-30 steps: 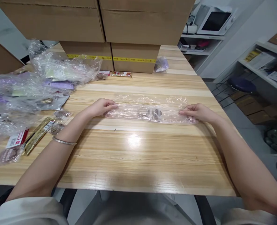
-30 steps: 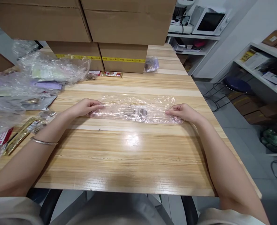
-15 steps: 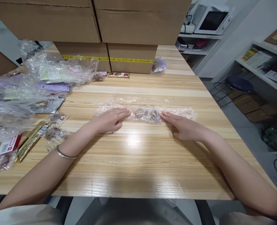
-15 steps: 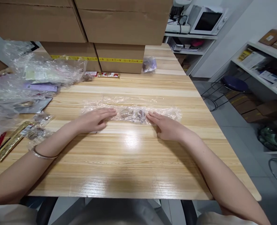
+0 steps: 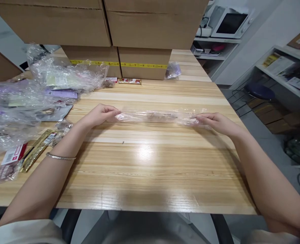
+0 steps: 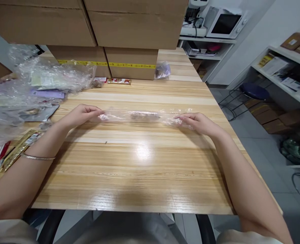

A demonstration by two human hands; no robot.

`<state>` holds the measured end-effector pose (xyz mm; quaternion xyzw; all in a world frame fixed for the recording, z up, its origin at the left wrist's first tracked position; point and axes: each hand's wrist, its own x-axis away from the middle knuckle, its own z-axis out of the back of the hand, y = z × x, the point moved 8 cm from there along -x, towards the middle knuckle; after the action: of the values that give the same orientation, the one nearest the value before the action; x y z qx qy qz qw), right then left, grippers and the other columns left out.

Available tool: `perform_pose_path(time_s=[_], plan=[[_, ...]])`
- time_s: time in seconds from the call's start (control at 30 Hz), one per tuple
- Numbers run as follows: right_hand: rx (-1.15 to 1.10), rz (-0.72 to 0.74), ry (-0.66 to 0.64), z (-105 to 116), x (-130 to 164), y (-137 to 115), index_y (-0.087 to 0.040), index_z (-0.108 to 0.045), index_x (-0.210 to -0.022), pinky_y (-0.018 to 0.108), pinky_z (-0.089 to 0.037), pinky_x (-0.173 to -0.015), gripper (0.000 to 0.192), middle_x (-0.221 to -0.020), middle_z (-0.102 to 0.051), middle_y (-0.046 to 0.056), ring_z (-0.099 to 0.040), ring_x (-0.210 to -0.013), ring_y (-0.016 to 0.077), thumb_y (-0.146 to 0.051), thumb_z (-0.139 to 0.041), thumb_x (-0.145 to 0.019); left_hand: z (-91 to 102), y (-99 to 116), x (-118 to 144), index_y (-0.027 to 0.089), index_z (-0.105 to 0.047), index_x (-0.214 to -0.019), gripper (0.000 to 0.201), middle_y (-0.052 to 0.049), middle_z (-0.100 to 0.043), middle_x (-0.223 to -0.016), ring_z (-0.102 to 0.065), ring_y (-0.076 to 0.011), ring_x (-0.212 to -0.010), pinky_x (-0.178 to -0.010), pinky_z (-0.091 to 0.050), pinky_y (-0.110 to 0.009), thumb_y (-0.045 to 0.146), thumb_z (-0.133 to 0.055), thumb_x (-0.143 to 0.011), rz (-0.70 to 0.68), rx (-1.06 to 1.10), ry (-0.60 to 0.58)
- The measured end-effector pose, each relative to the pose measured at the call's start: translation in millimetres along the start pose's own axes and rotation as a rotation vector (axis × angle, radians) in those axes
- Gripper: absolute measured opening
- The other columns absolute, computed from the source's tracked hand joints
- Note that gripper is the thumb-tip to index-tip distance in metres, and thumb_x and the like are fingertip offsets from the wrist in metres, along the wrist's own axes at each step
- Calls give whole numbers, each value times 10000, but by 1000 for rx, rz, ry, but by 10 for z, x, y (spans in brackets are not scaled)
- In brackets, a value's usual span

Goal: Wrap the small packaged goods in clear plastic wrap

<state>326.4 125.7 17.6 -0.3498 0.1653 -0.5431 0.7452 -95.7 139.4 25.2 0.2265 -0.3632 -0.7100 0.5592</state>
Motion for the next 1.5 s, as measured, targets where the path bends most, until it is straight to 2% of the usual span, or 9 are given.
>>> perform_pose_path(time_s=[0.23,0.43,0.53,0.63,0.77,0.9,1.07,1.27,1.5], plan=[[-100,-156,180,-39,-146,343,-192,-708,-839,339,-497,-648,570,-734,-673,36,-612,-685,203,-748,-635,-734,-116,-55,-106,169,-692,-831,466,-15,-650,-712,-534,-142,-629,-582,-382,-236,612,-547,-840,-73,-154,9],[258,-228,261,155,-164,588,-204,-710,-860,361,-476,-649,604,-732,-671,52,-612,-689,233,-773,-662,-662,-104,-185,-144,240,-654,-993,457,-32,-671,-772,-603,-215,-720,-656,-391,-274,658,-538,-851,7,-576,-29],[360,-97,382,224,-82,254,-201,-627,-1250,510,-499,-886,729,-1165,-672,153,-636,-1039,364,-686,-664,-708,-66,82,-72,204,-605,-1169,471,-115,-670,-1026,-625,-300,-961,-805,-444,-353,559,-575,-861,-76,-745,131],[485,204,421,-33,41,-454,-235,-341,-1537,623,-212,-1169,777,-1563,-390,133,-334,-1433,417,-564,-541,-862,-180,657,169,131,-607,-1207,384,-197,-590,-1224,-556,-344,-1136,-920,-428,-442,347,-516,-903,-278,-818,405],[578,458,188,-789,69,-1022,-291,-187,-1594,615,0,-1216,725,-1657,-207,51,-126,-1528,344,-561,-418,-962,-960,1053,427,149,-696,-856,367,-127,-667,-850,-620,-252,-812,-743,-485,-381,317,-389,-966,-408,-811,27],[514,443,42,-1184,-38,-920,-320,-203,-1587,611,-75,-1218,709,-1660,-189,30,-95,-1536,319,-621,-382,-971,-1333,959,539,121,-699,-1058,503,-165,-696,-1080,-621,-309,-1060,-897,-491,-419,467,-339,-1006,-377,-854,-49],[474,403,18,-1186,-71,-809,-358,-180,-1585,588,-114,-1224,698,-1665,-167,-1,-100,-1538,302,-631,-374,-973,-1111,631,375,102,-631,-1154,601,-202,-678,-1123,-607,-359,-1114,-955,-463,-480,599,-342,-978,-137,-805,121],[471,419,38,-1218,-68,-853,-315,-156,-1598,609,-114,-1213,715,-1666,-162,26,-74,-1537,327,-603,-371,-980,-1241,926,168,79,-617,-1118,563,-213,-684,-1092,-634,-343,-1090,-962,-482,-478,543,-323,-998,-208,-529,87],[543,257,-24,-1315,-33,-829,-168,-519,-1431,621,-314,-1116,534,-1328,-646,147,-587,-1225,358,-333,-349,-952,-1914,1212,-6,10,-178,-1552,778,-227,-155,-1638,-92,-282,-1540,-1261,-129,-451,564,-240,-1009,-414,-447,70]])
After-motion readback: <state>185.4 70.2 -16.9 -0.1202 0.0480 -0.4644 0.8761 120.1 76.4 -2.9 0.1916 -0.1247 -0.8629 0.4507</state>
